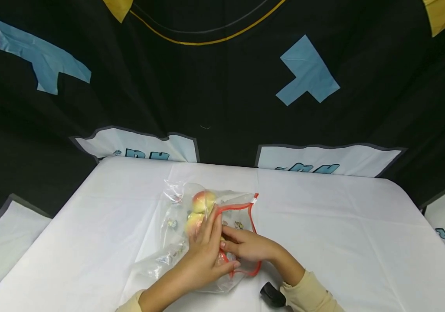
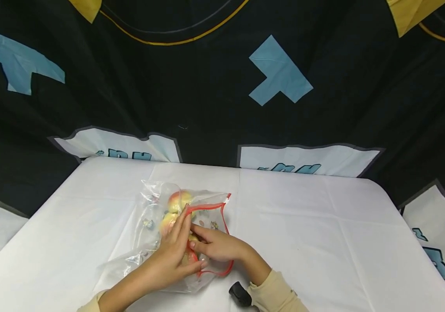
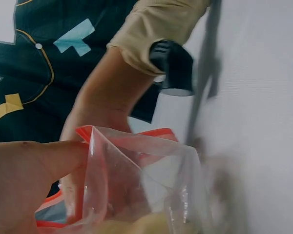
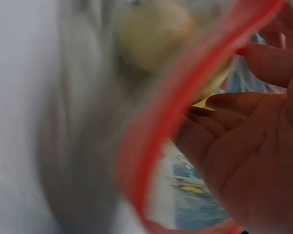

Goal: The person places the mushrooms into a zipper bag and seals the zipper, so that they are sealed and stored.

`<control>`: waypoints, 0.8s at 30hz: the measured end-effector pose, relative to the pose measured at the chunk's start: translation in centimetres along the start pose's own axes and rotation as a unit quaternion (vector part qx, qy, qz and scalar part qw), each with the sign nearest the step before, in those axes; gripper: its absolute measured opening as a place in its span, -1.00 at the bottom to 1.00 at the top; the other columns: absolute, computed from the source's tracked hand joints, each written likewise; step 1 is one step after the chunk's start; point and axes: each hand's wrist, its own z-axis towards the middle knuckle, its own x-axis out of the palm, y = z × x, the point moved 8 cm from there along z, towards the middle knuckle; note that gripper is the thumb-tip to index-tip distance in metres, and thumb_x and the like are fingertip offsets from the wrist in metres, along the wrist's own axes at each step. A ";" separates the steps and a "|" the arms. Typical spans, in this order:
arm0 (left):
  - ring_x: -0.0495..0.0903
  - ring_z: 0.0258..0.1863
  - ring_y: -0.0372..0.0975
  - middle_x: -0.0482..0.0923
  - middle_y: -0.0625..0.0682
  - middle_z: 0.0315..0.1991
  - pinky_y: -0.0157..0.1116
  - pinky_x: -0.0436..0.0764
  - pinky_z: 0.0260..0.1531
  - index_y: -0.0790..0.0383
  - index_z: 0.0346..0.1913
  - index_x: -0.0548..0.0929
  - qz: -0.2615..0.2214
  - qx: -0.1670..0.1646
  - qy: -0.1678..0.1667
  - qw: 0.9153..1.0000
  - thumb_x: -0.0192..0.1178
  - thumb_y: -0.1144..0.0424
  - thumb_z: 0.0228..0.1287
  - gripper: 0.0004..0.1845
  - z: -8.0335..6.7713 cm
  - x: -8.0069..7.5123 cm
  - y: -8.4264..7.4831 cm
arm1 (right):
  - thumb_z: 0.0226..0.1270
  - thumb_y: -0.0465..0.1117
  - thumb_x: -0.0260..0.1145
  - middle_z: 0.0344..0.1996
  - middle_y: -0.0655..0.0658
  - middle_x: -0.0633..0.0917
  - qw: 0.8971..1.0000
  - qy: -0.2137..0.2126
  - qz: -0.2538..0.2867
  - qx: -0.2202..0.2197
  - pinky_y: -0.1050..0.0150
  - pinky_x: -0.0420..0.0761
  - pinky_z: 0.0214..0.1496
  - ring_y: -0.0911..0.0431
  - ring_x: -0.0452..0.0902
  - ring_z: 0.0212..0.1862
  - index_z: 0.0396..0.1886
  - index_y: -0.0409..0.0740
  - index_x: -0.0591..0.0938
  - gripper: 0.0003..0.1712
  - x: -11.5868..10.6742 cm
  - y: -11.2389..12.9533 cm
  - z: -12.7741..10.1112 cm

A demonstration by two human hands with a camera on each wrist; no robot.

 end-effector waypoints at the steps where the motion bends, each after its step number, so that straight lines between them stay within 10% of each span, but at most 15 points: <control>1: -0.17 0.35 0.30 -0.40 0.17 0.46 0.43 0.00 0.05 0.27 0.43 -0.27 0.005 -0.001 0.000 1.000 0.31 -0.05 0.01 0.15 0.0 0.2 0.0 | 0.42 -0.01 -0.05 0.34 -0.08 0.26 1.000 -0.001 0.001 -0.001 0.11 0.20 0.36 0.10 0.13 0.35 0.42 -0.06 0.08 -0.36 -0.2 0.1 0.0; 13: -0.21 0.34 0.33 -0.40 0.26 0.44 0.44 -0.02 0.04 0.32 0.42 -0.17 0.054 -0.005 0.002 0.999 0.27 -0.13 0.00 0.12 -0.1 1.2 -0.2 | 0.38 0.04 0.01 0.32 -0.19 0.28 0.998 -0.014 -0.053 0.019 -0.02 0.21 0.33 -0.02 0.18 0.35 0.38 -0.16 0.16 -0.32 -2.5 0.5 -1.8; 24: -0.23 0.32 0.38 -0.33 0.26 0.44 0.42 -0.05 0.07 0.13 0.44 -0.06 0.107 0.022 0.001 0.994 0.20 -0.17 0.06 -0.02 -0.6 1.4 -1.1 | 0.37 -0.06 0.06 0.05 -0.20 0.58 0.994 -0.110 -0.014 0.013 0.08 0.50 0.09 -0.01 0.50 0.10 0.19 -0.18 0.43 -0.53 -7.4 0.4 -4.2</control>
